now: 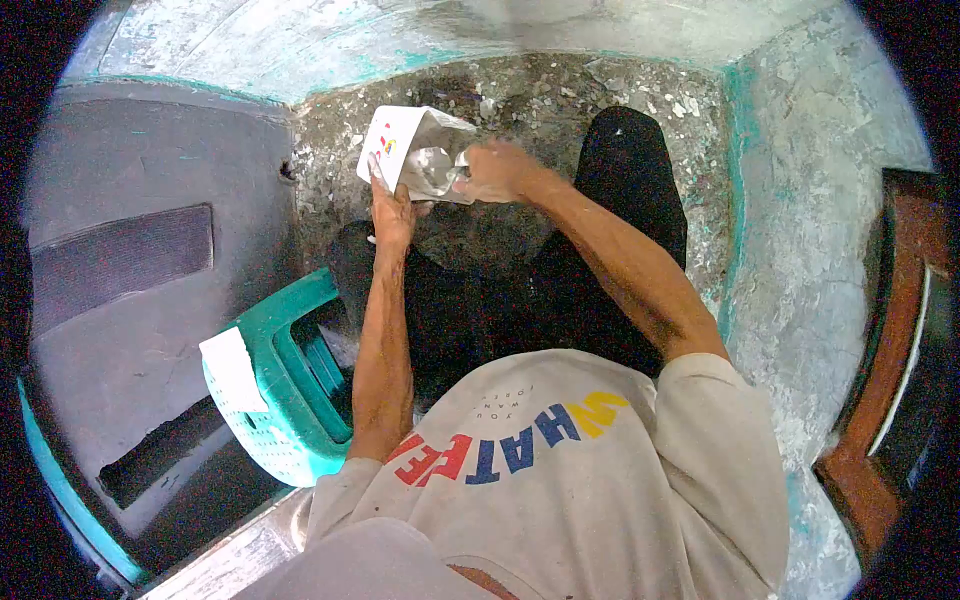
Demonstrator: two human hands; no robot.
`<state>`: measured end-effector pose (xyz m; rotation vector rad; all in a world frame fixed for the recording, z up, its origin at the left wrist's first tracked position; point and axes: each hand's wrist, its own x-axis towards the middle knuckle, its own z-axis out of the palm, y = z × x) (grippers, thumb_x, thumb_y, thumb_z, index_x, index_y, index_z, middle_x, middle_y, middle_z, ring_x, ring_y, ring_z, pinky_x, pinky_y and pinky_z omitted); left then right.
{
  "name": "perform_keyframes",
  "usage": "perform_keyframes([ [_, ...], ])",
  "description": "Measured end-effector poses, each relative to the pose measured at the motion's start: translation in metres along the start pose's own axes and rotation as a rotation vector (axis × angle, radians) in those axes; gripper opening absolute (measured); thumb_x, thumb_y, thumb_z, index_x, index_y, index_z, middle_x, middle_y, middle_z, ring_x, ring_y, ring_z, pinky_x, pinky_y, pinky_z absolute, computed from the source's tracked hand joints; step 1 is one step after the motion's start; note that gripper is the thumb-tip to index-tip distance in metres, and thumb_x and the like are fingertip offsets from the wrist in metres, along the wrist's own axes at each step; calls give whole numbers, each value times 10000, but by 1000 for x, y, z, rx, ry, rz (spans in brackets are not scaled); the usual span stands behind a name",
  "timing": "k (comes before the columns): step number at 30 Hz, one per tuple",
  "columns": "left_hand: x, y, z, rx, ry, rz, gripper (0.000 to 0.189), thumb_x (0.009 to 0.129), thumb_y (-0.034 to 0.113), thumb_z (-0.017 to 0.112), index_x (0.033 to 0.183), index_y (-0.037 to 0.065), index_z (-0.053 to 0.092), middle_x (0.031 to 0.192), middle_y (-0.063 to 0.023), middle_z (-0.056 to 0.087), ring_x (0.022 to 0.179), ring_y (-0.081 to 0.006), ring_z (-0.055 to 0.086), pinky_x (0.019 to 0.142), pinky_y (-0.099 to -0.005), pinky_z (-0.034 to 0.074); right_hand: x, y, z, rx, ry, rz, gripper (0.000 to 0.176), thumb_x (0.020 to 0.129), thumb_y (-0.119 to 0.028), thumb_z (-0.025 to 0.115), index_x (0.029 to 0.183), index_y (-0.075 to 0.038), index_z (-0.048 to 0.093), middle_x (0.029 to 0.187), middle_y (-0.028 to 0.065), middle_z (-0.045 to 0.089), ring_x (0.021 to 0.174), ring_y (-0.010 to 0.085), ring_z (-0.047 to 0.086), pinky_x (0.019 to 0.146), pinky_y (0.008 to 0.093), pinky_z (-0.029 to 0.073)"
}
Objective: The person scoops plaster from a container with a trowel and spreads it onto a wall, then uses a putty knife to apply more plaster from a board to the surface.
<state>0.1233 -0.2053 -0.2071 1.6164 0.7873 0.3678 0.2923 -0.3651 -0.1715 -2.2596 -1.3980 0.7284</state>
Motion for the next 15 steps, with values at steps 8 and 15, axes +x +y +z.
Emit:
perform_keyframes([
  [8,4,10,-14,-135,143,-107,656,1076,97,348,1647,75,25,1293,-280,588,900,-312,729,697,-385,687,-8,18,-7,-108,3,202,534,868,-475,682,1033,30,730,997,279,742,953,447,736,837,547,594],
  [15,-8,29,-10,-17,90,-28,584,1087,87,380,1637,58,185,1215,-228,635,799,-224,707,606,-340,658,19,19,10,-154,50,111,429,824,-330,644,1044,31,721,1019,274,745,929,456,742,806,546,603],
])
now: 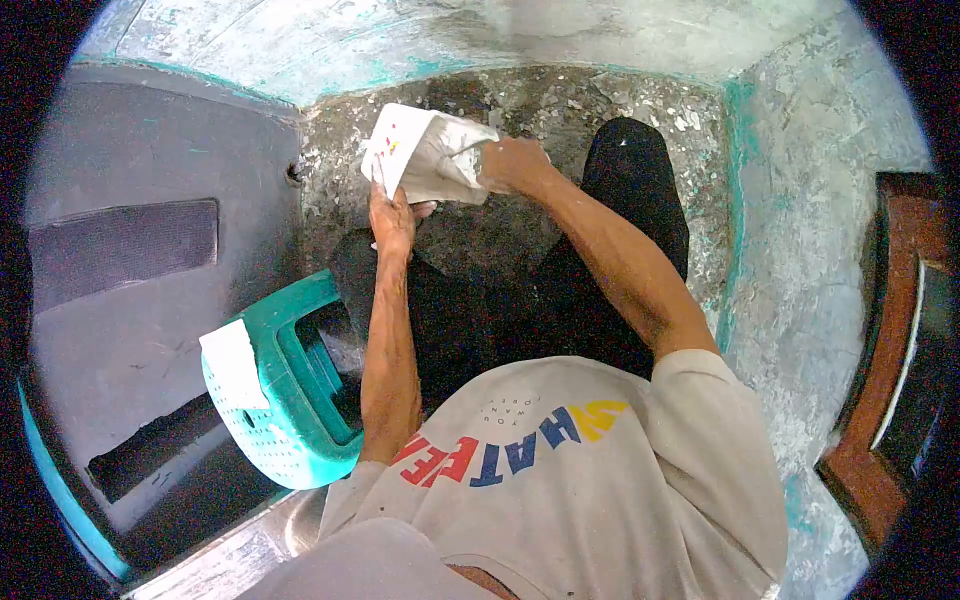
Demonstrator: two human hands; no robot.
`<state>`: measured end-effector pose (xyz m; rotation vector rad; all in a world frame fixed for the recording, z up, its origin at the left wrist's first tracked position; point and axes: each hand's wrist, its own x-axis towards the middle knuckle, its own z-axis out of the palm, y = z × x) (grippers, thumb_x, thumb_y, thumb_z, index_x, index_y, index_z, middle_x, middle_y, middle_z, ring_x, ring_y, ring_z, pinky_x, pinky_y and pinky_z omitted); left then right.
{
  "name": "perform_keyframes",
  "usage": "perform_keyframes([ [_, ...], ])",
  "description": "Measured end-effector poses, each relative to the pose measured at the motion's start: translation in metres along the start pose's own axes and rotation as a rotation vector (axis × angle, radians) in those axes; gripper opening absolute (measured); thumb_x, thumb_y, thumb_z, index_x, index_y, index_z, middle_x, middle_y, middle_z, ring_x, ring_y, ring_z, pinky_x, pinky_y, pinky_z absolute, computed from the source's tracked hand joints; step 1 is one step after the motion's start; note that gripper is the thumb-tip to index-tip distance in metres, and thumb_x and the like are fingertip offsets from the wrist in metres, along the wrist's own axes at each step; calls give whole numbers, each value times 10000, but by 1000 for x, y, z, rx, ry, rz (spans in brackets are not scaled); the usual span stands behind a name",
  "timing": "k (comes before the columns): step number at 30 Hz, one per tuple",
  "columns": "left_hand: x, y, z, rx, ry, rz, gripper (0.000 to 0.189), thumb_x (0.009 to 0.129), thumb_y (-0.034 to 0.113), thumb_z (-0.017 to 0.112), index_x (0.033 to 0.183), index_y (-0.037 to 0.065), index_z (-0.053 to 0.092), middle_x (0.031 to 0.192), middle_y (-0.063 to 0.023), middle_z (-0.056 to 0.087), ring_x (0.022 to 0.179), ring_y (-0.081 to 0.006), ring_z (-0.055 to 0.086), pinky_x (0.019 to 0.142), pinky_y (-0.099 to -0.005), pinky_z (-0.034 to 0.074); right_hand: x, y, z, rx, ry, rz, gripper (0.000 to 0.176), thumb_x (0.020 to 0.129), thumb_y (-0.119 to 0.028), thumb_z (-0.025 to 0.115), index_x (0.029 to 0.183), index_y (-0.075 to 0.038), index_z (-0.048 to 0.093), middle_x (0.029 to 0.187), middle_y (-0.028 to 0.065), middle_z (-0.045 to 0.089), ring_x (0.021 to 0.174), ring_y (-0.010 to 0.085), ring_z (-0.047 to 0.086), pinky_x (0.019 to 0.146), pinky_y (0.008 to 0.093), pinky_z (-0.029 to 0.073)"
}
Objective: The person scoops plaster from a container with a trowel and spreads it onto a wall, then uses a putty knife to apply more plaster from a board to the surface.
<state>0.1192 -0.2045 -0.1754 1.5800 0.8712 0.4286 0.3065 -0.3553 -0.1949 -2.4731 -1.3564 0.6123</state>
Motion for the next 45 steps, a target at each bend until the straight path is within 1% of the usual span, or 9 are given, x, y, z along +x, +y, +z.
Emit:
perform_keyframes([
  [18,41,-33,-9,-479,248,-299,456,1085,72,349,1521,-33,272,1311,-305,556,950,-369,736,715,-392,699,-81,10,-77,207,19,20,504,946,-452,652,1119,16,726,1014,293,730,951,456,710,879,508,558],
  [23,71,-100,3,-814,343,-590,444,1104,273,448,1396,-62,455,1095,-218,637,862,-346,688,676,-484,650,-112,-36,-100,541,28,94,414,1015,-296,577,1252,25,690,1125,147,737,1001,263,663,923,369,501],
  [26,58,-70,7,-744,316,-718,566,1070,429,501,1492,69,391,1268,-183,593,1010,-363,652,770,-512,605,-110,-40,-95,598,67,111,420,1030,-283,566,1305,15,679,1197,157,711,1080,245,638,974,367,475],
  [29,-12,-26,22,-535,146,-590,663,1043,399,595,1562,90,324,1291,-151,609,961,-262,627,801,-447,570,-105,-4,-58,746,204,50,510,1048,-342,579,1352,65,619,1275,221,685,1153,286,652,1021,404,477],
  [32,-124,56,-12,-152,-176,-51,362,1059,295,615,1310,35,639,1078,-74,711,790,-138,674,759,-340,568,-107,-35,-78,928,144,53,505,1062,-345,557,1359,61,601,1239,204,675,1118,274,646,932,396,519],
  [35,-199,145,-77,431,419,451,241,889,229,828,1026,59,725,908,-109,702,818,-239,686,755,-376,559,-103,-60,-94,933,60,-3,473,1055,-320,565,1323,67,607,1180,172,664,1018,242,643,827,364,541],
  [40,-225,175,-226,1243,1050,-128,939,809,600,803,1420,-53,516,1307,-279,569,1215,-417,549,1011,-492,456,-94,-84,-69,1024,222,-111,404,1041,-265,561,1295,43,621,1027,122,699,803,153,624,686,306,517],
  [42,-232,153,-260,1099,797,-526,1228,767,799,699,1563,-66,344,1475,-313,471,1422,-447,401,1173,-519,330,-90,-95,-73,1189,0,-314,390,1029,-238,553,1307,27,624,968,113,714,728,135,624,620,293,514],
  [45,-231,153,-257,1089,737,-505,1242,734,837,688,1512,-95,426,1537,-301,414,1466,-452,349,1207,-556,278,-90,-111,-74,1030,-108,-96,414,1027,-198,551,1377,15,607,931,87,721,679,100,603,587,272,503],
])
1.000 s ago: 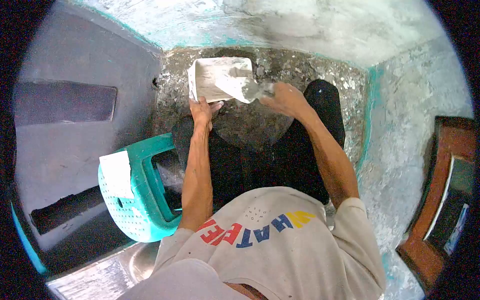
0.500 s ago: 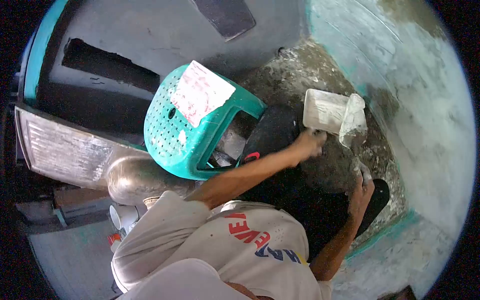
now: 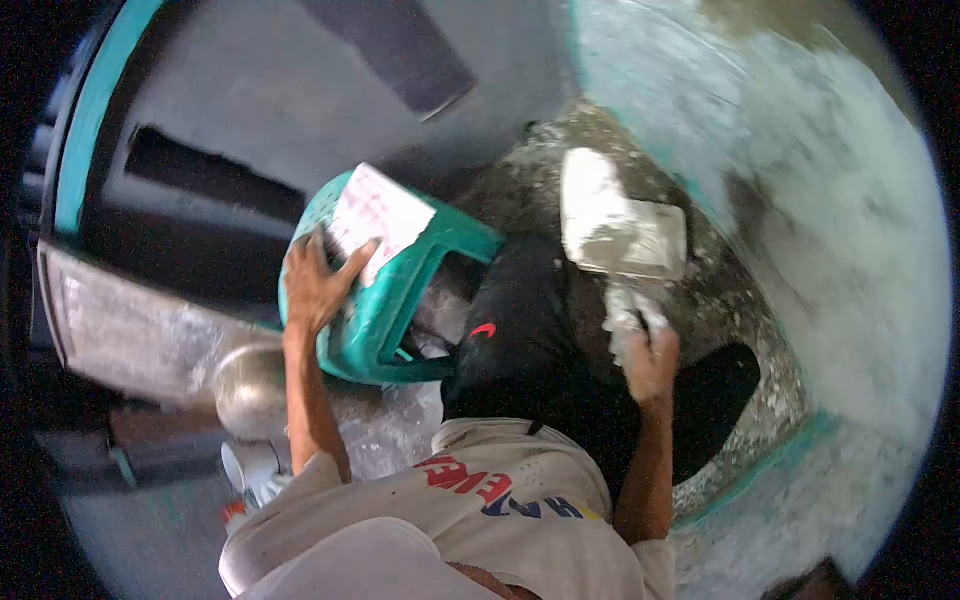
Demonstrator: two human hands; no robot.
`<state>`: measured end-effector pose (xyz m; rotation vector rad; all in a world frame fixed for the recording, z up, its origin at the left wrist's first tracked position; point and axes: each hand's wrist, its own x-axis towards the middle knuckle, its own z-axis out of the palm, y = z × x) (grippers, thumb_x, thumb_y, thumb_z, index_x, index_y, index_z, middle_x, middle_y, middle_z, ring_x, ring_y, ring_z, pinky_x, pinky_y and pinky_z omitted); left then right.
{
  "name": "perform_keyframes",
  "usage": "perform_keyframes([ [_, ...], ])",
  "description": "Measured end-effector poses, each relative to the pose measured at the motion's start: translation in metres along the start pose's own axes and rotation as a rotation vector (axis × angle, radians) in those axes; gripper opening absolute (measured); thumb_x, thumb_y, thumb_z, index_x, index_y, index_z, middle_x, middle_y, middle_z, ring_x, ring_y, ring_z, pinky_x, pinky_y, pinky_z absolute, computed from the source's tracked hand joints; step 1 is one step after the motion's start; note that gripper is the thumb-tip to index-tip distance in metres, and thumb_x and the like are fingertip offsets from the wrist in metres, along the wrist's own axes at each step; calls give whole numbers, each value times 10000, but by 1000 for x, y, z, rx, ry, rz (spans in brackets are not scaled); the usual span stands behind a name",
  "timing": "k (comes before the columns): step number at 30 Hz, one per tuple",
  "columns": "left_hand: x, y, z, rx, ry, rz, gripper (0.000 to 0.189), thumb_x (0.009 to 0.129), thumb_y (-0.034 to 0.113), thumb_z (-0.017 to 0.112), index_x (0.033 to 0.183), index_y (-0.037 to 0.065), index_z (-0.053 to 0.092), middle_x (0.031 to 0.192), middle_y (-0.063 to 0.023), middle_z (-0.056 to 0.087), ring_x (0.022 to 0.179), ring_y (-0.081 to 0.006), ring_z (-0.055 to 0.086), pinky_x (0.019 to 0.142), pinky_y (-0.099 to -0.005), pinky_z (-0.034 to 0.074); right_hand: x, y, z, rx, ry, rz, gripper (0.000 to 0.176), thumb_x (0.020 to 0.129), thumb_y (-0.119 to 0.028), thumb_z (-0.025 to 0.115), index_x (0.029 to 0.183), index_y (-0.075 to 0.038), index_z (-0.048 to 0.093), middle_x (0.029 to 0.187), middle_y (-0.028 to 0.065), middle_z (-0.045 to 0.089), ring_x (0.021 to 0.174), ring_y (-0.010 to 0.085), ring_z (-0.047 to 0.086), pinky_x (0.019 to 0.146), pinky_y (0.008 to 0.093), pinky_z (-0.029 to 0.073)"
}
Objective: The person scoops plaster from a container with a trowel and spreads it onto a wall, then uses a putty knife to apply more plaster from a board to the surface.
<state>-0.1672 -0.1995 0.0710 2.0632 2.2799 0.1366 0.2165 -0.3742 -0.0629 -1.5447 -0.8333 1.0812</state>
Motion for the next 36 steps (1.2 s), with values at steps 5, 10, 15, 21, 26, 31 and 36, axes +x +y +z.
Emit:
perform_keyframes([
  [5,4,3,-6,-116,-31,24,1216,699,715,827,1424,-184,447,1464,-340,441,1412,-478,393,1207,-515,302,-3,-4,11,102,-75,-4,405,1022,-154,583,1385,25,593,968,68,708,751,93,609,652,263,512],
  [10,8,-1,-13,-782,17,10,800,730,282,953,1285,-84,509,1278,-226,616,1173,-326,621,1014,-434,505,-7,-8,26,307,-94,-139,418,1004,-53,569,1410,41,545,1065,112,717,814,141,647,696,298,542],
  [15,-21,43,-6,-1781,-180,-20,328,962,55,721,1272,12,625,1159,-91,735,1069,-192,705,963,-364,571,-18,-17,21,164,-113,-118,406,987,-46,576,1380,53,555,1138,148,708,894,178,678,785,320,564],
  [21,-45,112,15,-1833,-409,-103,378,1071,268,605,1337,3,558,1234,-105,674,1091,-176,690,923,-336,595,-13,-5,20,-150,160,-646,415,926,-13,664,1323,60,567,1267,223,633,1142,309,639,981,425,510],
  [26,-60,143,13,-1852,-563,13,370,1078,267,592,1329,-3,568,1205,-95,685,1053,-156,695,880,-322,602,-3,-15,15,-225,152,-741,437,919,-1,688,1336,30,560,1303,230,607,1160,365,626,995,456,504],
  [31,-65,158,-1,-1985,-642,58,338,1085,235,575,1327,-2,583,1209,-108,705,1036,-159,718,891,-319,615,-2,6,23,-341,245,-838,512,916,6,687,1406,21,537,1339,257,578,1196,401,608,1032,477,479],
  [36,-62,150,3,-1962,-628,54,337,1085,230,575,1328,-3,585,1230,-114,702,1054,-159,714,897,-327,614,-8,24,18,-278,215,-729,495,907,12,677,1384,48,549,1327,263,580,1208,409,600,1056,477,468],
])
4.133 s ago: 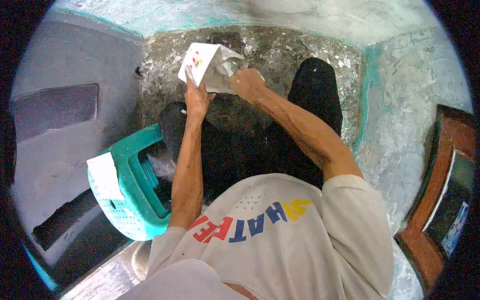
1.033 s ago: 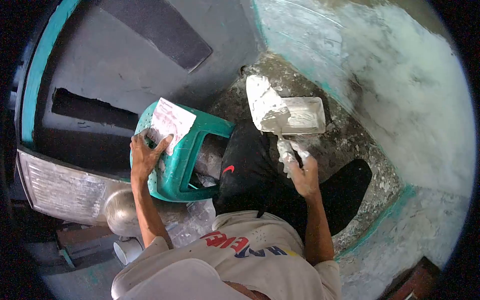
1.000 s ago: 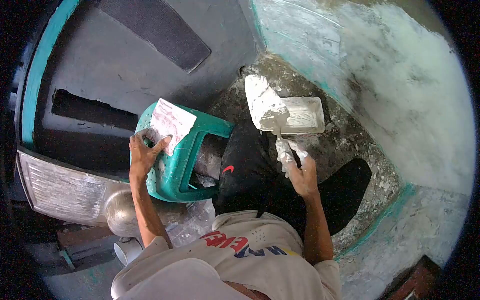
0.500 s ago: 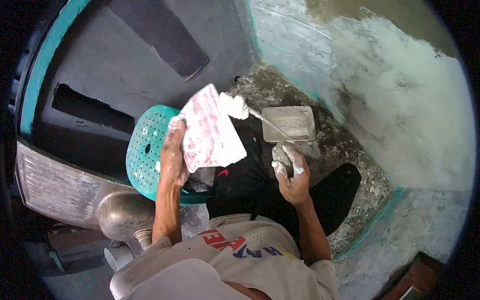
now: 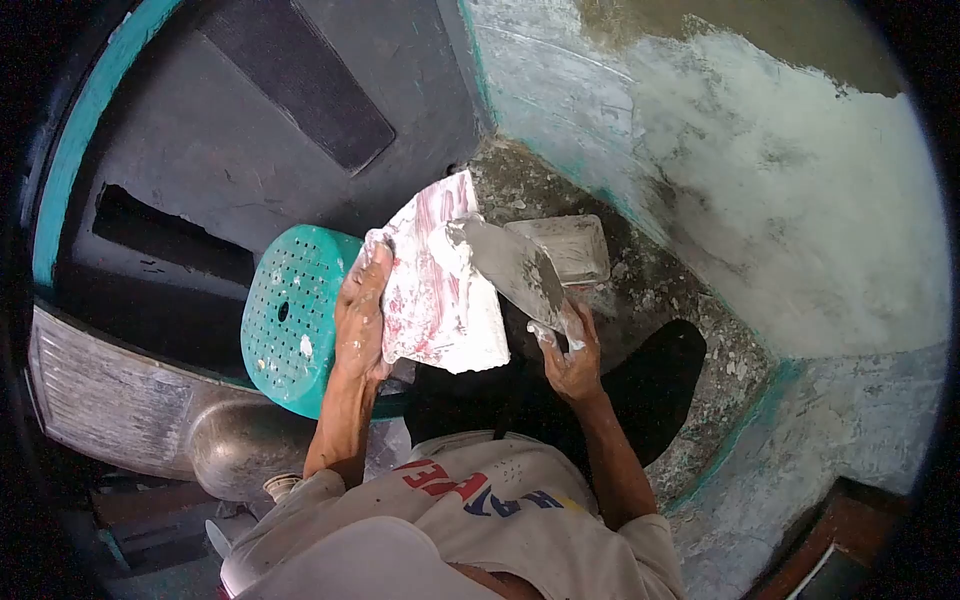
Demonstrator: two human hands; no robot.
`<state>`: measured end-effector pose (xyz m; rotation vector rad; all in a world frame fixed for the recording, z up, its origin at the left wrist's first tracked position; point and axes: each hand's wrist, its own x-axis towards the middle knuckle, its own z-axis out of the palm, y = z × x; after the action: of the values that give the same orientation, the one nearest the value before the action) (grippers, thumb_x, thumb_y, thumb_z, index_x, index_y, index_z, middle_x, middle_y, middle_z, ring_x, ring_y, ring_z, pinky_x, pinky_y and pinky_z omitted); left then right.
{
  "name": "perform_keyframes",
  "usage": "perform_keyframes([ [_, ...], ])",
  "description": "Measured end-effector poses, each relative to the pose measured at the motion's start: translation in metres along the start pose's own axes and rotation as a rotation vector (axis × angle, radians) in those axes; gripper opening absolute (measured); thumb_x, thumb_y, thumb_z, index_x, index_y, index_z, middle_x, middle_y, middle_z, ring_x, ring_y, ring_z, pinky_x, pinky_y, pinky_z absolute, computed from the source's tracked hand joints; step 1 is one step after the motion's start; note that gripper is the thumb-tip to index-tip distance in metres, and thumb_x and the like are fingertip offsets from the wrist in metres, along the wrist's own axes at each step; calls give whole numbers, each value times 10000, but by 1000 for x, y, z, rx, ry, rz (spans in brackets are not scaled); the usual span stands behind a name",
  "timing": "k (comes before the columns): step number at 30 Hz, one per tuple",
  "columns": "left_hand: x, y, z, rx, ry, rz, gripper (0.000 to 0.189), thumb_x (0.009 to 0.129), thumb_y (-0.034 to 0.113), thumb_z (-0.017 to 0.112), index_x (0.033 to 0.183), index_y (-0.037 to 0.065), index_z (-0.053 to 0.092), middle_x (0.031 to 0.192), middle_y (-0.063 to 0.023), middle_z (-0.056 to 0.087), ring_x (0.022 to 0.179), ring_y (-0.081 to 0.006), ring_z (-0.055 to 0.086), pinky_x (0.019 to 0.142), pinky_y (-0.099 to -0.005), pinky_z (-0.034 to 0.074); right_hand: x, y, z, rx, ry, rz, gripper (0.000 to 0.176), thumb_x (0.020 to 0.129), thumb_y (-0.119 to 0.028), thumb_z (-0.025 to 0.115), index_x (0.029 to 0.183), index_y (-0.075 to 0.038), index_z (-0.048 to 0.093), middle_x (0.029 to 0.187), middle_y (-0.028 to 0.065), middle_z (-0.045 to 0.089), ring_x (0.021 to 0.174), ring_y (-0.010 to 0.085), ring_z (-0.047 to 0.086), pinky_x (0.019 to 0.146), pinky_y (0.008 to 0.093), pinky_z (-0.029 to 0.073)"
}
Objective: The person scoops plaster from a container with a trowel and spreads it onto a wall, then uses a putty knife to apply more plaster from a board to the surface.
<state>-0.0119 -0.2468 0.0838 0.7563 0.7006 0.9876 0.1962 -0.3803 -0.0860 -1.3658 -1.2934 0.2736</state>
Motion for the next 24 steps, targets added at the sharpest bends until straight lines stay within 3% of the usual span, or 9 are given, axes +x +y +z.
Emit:
perform_keyframes([
  [5,2,-4,-7,-25,11,26,349,1085,229,573,1336,-13,586,1220,-120,708,1050,-164,720,885,-327,618,-21,7,-9,-65,1,61,447,913,28,650,1349,64,563,1306,263,584,1177,410,613,1042,475,477],
  [7,4,2,-6,-45,65,81,369,1085,230,571,1351,-27,575,1235,-129,703,1054,-168,720,881,-325,623,-28,14,-20,-66,-73,195,411,927,35,626,1333,72,566,1300,259,588,1167,383,621,1025,458,488],
  [11,8,13,-13,2,9,54,355,1084,221,569,1330,-34,595,1242,-128,701,1066,-173,719,901,-335,628,-23,5,-32,-2,8,314,377,978,-14,594,1345,72,572,1319,227,587,1170,314,619,989,407,510],
  [13,12,6,-13,7,37,25,340,1082,213,572,1315,-33,605,1222,-130,708,1051,-172,724,876,-314,627,-13,5,-45,92,93,299,385,982,-89,623,1329,77,596,1221,188,650,1089,282,651,945,397,528],
  [16,15,-3,-25,95,28,-71,337,1077,217,589,1311,-23,613,1205,-108,708,1005,-145,719,824,-283,613,18,-24,-84,355,-57,427,400,958,-155,667,1277,84,635,1074,149,703,963,236,683,856,368,553],
  [18,18,-8,-31,168,-115,-176,324,1068,222,612,1293,-10,630,1182,-67,705,987,-109,688,831,-269,574,43,-39,-101,663,-420,463,403,944,-209,687,1228,77,672,907,107,714,765,188,673,689,327,549],
  [19,15,-9,-29,169,-110,-200,324,1068,222,612,1293,-10,630,1182,-67,705,987,-109,688,831,-269,574,52,-43,-105,666,-413,486,403,944,-209,687,1228,77,672,907,107,714,765,188,673,689,327,549],
  [21,12,-8,-23,271,-216,-106,333,1058,234,633,1268,-25,637,1161,-50,702,990,-87,656,878,-273,540,66,-46,-105,796,-758,600,366,947,-220,692,1181,63,696,845,88,705,654,136,628,557,284,486],
  [24,16,-11,-34,281,-201,-192,361,1054,237,639,1273,-49,628,1166,-63,700,1003,-94,649,899,-276,526,66,-42,-108,830,-832,634,296,963,-200,675,1126,44,707,765,50,671,573,96,571,492,267,432],
])
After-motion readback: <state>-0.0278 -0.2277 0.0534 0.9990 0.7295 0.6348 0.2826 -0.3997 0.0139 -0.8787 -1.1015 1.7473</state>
